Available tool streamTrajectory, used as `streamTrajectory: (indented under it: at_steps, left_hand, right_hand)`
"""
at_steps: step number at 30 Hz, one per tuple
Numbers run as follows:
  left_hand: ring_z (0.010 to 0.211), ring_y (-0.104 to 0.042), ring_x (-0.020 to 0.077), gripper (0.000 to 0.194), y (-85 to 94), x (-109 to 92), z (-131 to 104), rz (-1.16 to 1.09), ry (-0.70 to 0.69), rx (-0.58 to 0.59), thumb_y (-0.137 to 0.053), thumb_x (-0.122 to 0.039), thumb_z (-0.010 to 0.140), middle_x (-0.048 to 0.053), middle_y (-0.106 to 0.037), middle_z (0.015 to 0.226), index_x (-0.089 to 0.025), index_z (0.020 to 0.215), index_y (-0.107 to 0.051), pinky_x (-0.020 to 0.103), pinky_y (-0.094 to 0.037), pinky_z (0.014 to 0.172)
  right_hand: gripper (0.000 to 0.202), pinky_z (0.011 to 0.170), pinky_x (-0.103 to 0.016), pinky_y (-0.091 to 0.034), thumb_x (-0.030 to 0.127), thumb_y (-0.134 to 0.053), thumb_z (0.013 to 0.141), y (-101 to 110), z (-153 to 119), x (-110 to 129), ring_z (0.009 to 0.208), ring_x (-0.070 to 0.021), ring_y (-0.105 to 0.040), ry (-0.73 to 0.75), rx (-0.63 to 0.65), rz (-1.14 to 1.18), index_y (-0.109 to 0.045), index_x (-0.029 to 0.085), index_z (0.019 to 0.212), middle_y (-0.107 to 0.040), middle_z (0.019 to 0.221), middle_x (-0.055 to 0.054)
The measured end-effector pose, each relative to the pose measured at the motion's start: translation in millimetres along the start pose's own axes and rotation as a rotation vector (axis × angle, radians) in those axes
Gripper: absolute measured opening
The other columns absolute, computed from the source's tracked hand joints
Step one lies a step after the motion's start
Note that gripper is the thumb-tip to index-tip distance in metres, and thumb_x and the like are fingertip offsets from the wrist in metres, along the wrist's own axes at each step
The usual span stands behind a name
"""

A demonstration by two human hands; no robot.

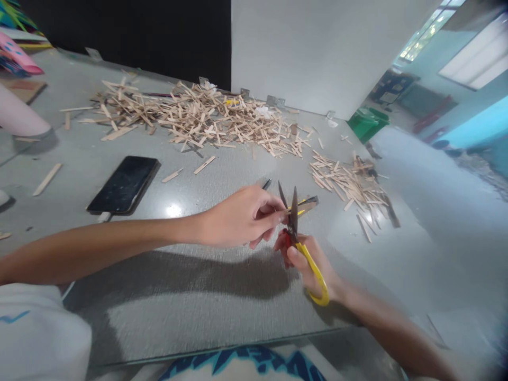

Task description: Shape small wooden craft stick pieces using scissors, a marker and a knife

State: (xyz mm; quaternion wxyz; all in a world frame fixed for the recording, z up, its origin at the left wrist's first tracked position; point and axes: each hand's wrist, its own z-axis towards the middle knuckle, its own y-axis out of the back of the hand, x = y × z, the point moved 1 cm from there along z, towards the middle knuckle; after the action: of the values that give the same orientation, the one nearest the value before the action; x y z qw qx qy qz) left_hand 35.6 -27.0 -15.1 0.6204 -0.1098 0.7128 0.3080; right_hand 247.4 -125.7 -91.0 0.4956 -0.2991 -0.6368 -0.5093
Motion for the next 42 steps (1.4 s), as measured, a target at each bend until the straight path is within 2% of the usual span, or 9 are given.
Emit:
streamTrajectory:
  at_steps: [13,17,20,23,28,32,35,38,42]
  left_hand:
    - [0.046,-0.058,0.0063,0.024,-0.7,-1.0,0.1,-0.032,0.012,-0.020,-0.055,-0.023,0.110,-0.002,-0.067,0.065,-0.014,0.092,-0.068,0.015,-0.044,0.046]
    - [0.044,-0.059,0.0070,0.024,0.1,-0.1,2.1,-0.066,0.016,-0.098,-0.054,-0.024,0.112,-0.001,-0.068,0.066,-0.014,0.094,-0.067,0.016,-0.044,0.042]
    - [0.044,-0.060,0.0081,0.021,5.7,1.0,4.5,-0.082,0.018,-0.249,-0.052,-0.021,0.112,-0.001,-0.068,0.067,-0.014,0.098,-0.066,0.017,-0.046,0.041]
    - [0.044,-0.061,0.0084,0.019,12.5,1.2,7.4,-0.083,0.017,-0.319,-0.052,-0.019,0.112,0.000,-0.068,0.068,-0.015,0.098,-0.064,0.018,-0.046,0.041]
    - [0.048,-0.063,0.0099,0.021,17.4,7.0,11.8,-0.001,0.030,-0.260,-0.053,-0.026,0.112,0.003,-0.073,0.072,-0.015,0.099,-0.065,0.019,-0.047,0.043]
    - [0.053,-0.066,0.0121,0.017,19.5,21.1,16.1,0.196,0.081,-0.143,-0.051,-0.033,0.113,0.004,-0.077,0.081,-0.018,0.109,-0.058,0.022,-0.046,0.049]
    - [0.057,-0.064,0.0140,0.013,30.7,35.3,22.6,0.480,0.105,-0.157,-0.048,-0.029,0.111,0.004,-0.074,0.079,-0.020,0.106,-0.055,0.025,-0.040,0.056]
    - [0.066,-0.059,0.0174,0.011,55.3,51.1,31.6,0.785,0.127,-0.264,-0.055,-0.023,0.103,0.005,-0.068,0.076,-0.021,0.093,-0.059,0.030,-0.035,0.065]
    - [0.068,-0.052,0.0212,0.032,99.1,76.7,41.8,0.839,0.247,-0.354,-0.068,-0.020,0.091,0.005,-0.053,0.064,-0.022,0.066,-0.049,0.034,-0.029,0.068]
  right_hand:
    - [0.062,0.046,-0.026,-0.042,0.077,-0.054,0.104,-5.1,-3.4,-15.2,0.045,-0.0116,-0.042,-0.244,-0.120,0.062,-0.055,0.022,0.076,-0.044,0.055,0.005]
    - [0.059,0.052,-0.027,-0.042,0.075,-0.057,0.104,6.0,2.8,-0.4,0.054,-0.0136,-0.047,-0.146,-0.114,-0.047,-0.058,0.021,0.079,-0.051,0.063,0.002]
    - [0.055,0.058,-0.029,-0.042,0.071,-0.054,0.106,25.5,10.8,13.9,0.063,-0.0163,-0.053,-0.072,-0.160,-0.212,-0.065,0.020,0.088,-0.059,0.073,-0.002]
    - [0.049,0.062,-0.030,-0.041,0.068,-0.059,0.103,55.4,20.7,13.8,0.067,-0.0185,-0.056,-0.156,-0.285,-0.451,-0.068,0.020,0.094,-0.064,0.077,-0.003]
    - [0.037,0.069,-0.034,-0.043,0.054,-0.072,0.095,115.9,36.7,-22.3,0.079,-0.0267,-0.069,-0.449,-0.596,-0.966,-0.075,0.018,0.099,-0.076,0.084,-0.010]
    - [0.042,0.072,-0.036,-0.048,0.051,-0.072,0.098,146.5,44.4,-50.3,0.095,-0.0350,-0.078,-0.664,-0.499,-1.166,-0.082,0.011,0.106,-0.082,0.098,-0.022]
    - [0.056,0.071,-0.037,-0.049,0.056,-0.067,0.102,154.9,45.6,-58.4,0.101,-0.0388,-0.080,-0.769,-0.477,-1.239,-0.082,0.003,0.116,-0.082,0.108,-0.030]
    - [0.054,0.072,-0.038,-0.051,0.051,-0.065,0.105,155.6,45.9,-60.8,0.103,-0.0406,-0.080,-0.774,-0.471,-1.263,-0.083,0.002,0.115,-0.081,0.109,-0.031]
    - [0.050,0.075,-0.039,-0.053,0.046,-0.063,0.107,153.2,47.3,-63.4,0.104,-0.0414,-0.080,-0.763,-0.464,-1.277,-0.084,0.001,0.115,-0.080,0.110,-0.034]
